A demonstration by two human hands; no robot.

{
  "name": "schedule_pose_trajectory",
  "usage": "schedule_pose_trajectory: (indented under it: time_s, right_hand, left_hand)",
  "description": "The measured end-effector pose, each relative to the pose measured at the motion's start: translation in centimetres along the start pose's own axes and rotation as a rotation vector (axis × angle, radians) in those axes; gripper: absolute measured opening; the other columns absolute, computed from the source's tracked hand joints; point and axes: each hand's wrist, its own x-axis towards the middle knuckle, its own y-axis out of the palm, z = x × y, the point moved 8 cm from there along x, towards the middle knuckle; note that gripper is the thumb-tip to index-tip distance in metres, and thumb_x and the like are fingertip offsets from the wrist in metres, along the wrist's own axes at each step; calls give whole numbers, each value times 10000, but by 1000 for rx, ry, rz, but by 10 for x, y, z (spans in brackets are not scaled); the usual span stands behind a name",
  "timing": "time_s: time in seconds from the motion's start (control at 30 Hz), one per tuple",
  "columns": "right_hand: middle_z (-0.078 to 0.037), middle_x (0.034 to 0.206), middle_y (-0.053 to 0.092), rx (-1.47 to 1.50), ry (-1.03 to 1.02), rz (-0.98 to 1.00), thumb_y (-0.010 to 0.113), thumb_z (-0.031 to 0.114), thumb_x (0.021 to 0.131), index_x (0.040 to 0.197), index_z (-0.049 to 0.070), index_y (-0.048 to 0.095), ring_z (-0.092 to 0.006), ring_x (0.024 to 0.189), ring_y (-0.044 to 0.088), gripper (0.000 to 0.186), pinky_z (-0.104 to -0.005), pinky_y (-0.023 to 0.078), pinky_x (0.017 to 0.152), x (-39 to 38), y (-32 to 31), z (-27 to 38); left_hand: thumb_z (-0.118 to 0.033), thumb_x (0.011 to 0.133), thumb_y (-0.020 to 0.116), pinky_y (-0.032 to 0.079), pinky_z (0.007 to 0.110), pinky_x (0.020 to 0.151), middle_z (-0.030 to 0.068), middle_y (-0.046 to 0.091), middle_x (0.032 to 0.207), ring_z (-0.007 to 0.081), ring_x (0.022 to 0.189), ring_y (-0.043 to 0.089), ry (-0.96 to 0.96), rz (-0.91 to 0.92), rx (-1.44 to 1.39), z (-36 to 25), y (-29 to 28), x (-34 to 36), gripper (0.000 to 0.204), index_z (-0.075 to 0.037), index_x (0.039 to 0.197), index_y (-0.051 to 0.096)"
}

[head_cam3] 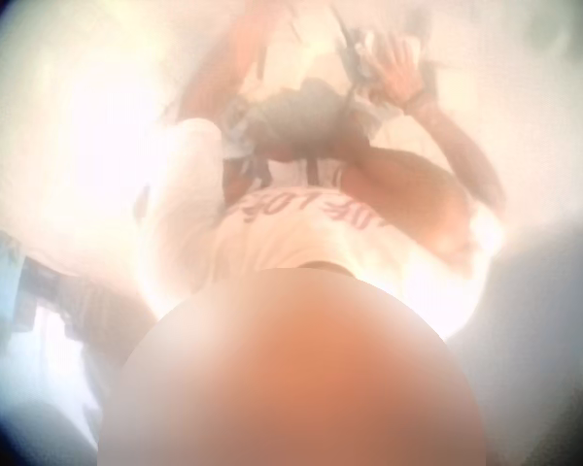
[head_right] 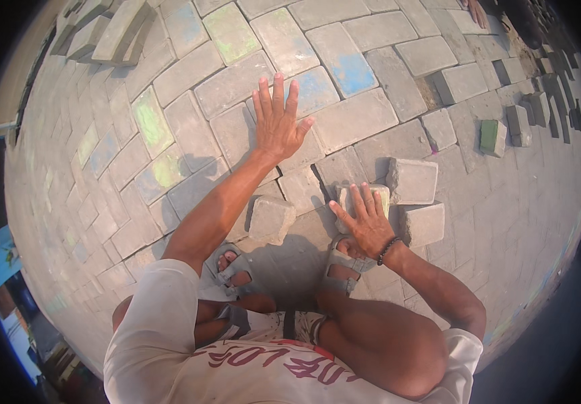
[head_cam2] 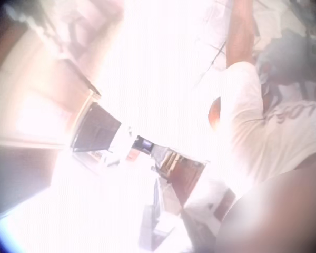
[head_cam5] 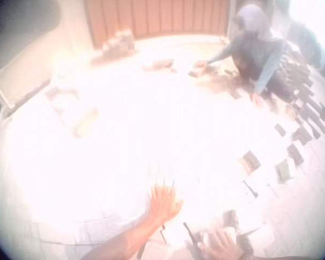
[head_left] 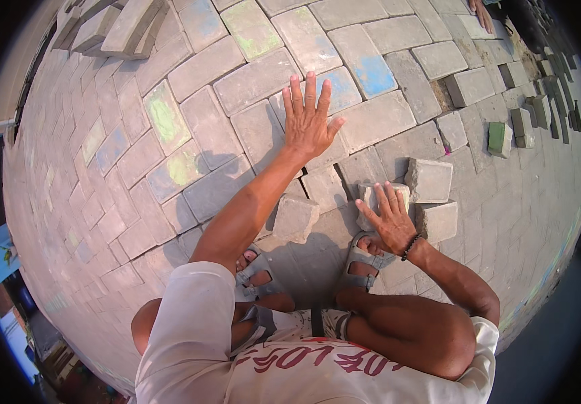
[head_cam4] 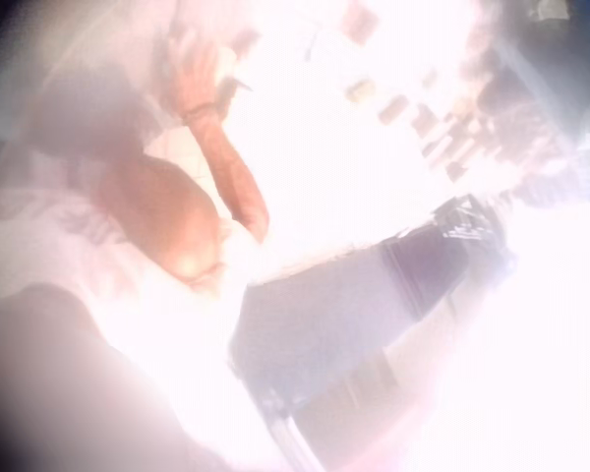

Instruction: The person kneels on the ground and places rectangular bricks one by one into a herringbone pattern on a paved surface. They adjust brick positions by hand and occasionally stand to retrieve more bricks from nearby piles.

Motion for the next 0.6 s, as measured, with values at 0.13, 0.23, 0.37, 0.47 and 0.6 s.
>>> schedule_pose_trajectory:
  time_s: [0.13,0.23,0.37,0.47,0.6]
  right_hand:
    - [-268,1550,210,-88,-3,5,759,352,752,1540,254,248,-504,1427,185,945,-613,213,1143,-2,11,-4]
    - [-270,1548,210,-16,-30,-22,785,313,715,1539,249,248,-500,1425,193,986,-599,221,1145,-3,11,-15]
    - [-276,1548,202,16,22,-47,809,275,669,1539,253,244,-503,1421,197,1038,-602,234,1136,-14,4,-22]
    - [-305,1536,195,-74,-31,-81,805,314,661,1540,251,242,-515,1406,214,1046,-617,239,1122,-5,-2,-13]
    - [-352,1479,249,-141,-54,5,756,386,703,1536,245,260,-536,1329,293,980,-654,249,1079,10,2,9]
  left_hand:
    - [-571,980,390,34,672,1126,278,154,1562,559,1411,73,130,9,-25,14,31,-11,760,-96,1545,211]
    - [-593,972,384,29,668,1128,277,127,1572,558,1419,45,-51,-65,-65,26,28,-5,777,-112,1553,196]
    - [-617,964,378,21,679,1120,277,118,1576,550,1427,25,17,-260,-133,10,-29,16,804,-111,1558,180]
    - [-576,987,366,36,663,1132,243,160,1577,518,1436,58,-227,172,9,48,39,-10,753,-111,1553,192]
    - [-545,1001,353,37,628,1152,249,173,1569,502,1439,75,-42,8,-75,44,38,-8,735,-70,1540,197]
